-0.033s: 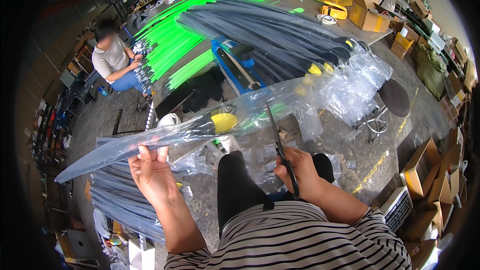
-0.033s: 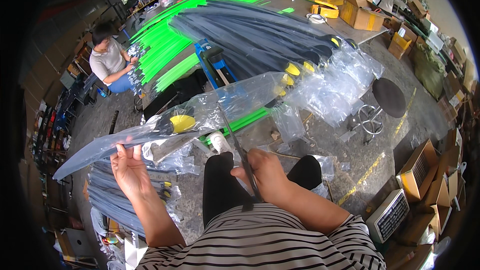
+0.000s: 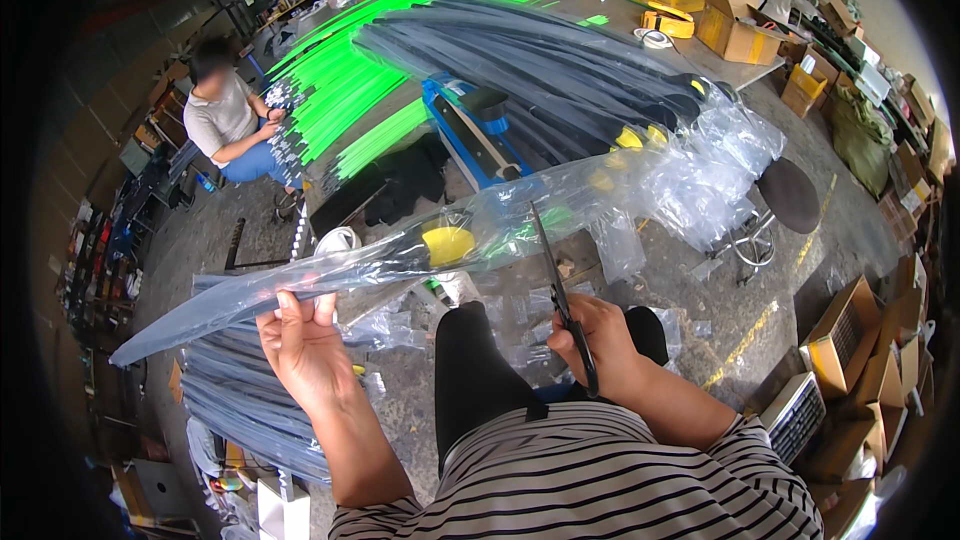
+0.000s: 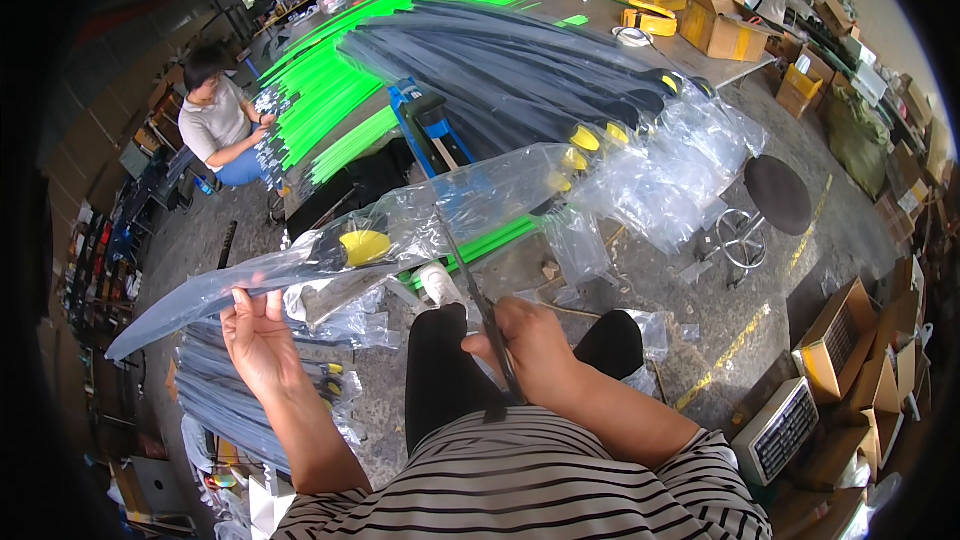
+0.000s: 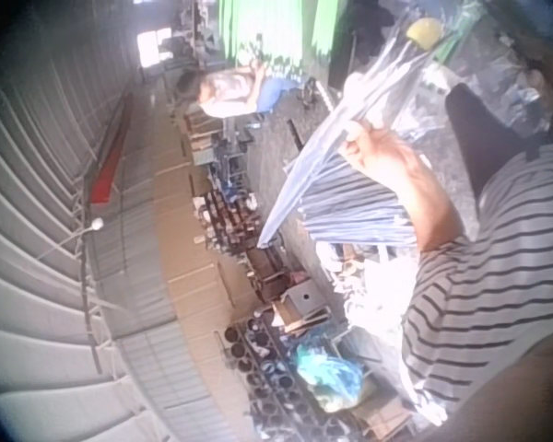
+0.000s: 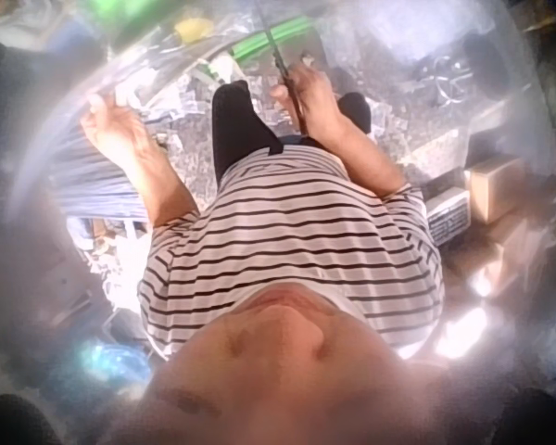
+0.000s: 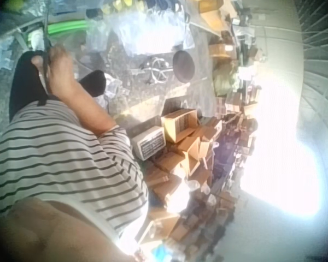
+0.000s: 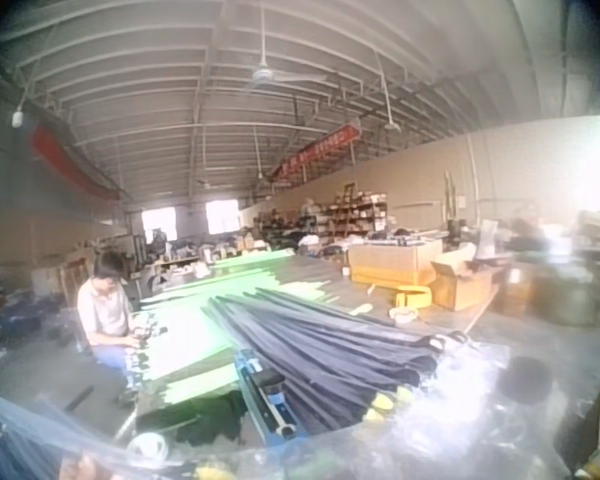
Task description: The person sits in a workshop and repeatedly cuts the plastic wrapping off bundles of long, thin gray rods using a pair of scissors. The person holds the wrapped bundle in one hand and uses the scissors in the other to slice the plastic, then sets the bundle aside.
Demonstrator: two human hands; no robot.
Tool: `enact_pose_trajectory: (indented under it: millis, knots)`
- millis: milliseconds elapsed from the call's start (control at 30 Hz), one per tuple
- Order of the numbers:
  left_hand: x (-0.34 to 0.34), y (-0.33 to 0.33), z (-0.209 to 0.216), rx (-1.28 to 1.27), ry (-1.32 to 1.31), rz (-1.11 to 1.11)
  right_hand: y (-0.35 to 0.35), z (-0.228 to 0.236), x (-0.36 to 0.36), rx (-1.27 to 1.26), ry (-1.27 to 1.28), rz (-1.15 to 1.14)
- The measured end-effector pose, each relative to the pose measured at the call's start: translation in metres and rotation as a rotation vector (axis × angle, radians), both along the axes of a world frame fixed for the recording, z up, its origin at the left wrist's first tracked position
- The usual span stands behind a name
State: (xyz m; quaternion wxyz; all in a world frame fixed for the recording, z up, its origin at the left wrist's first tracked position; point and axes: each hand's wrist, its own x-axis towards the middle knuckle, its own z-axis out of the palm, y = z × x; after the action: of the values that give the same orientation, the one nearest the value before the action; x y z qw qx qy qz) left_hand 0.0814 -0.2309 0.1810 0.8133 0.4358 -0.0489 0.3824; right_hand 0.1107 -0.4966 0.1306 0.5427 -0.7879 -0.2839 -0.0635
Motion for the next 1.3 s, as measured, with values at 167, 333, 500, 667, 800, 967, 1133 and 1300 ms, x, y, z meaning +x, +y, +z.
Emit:
enact_pose_trajectory:
  millis: [167, 333, 500, 667, 800, 967, 1133, 1300]
  knots:
    - [0.001, -0.002, -0.002, -0.013, 0.034, 0.019, -0.003, 0.006, 0.001, 0.005, -0.002, 0.029]
    - [0.000, -0.005, -0.005, 0.007, 0.051, 0.074, -0.003, 0.012, 0.005, 0.024, -0.013, 0.033]
    - [-0.003, -0.002, -0.006, -0.012, 0.049, 0.007, -0.003, 0.002, 0.005, -0.012, -0.018, -0.009]
    - [-0.004, -0.001, -0.006, -0.016, 0.051, 0.003, -0.001, 0.003, 0.004, -0.010, -0.001, 0.020]
    - [-0.006, 0.002, -0.010, -0.008, 0.055, 0.002, 0.001, 0.012, 0.003, 0.013, -0.035, 0.012]
    - [-0.005, 0.000, -0.011, -0.006, 0.068, -0.005, -0.001, 0.010, 0.005, -0.017, 0.002, -0.014]
    - [-0.002, 0.010, -0.016, -0.026, 0.106, 0.100, 0.000, 0.000, 0.008, 0.023, -0.007, 0.030]
    - [-0.020, 0.067, -0.031, -0.051, 0.238, 0.224, 0.013, 0.000, 0.004, -0.117, 0.085, 0.281]
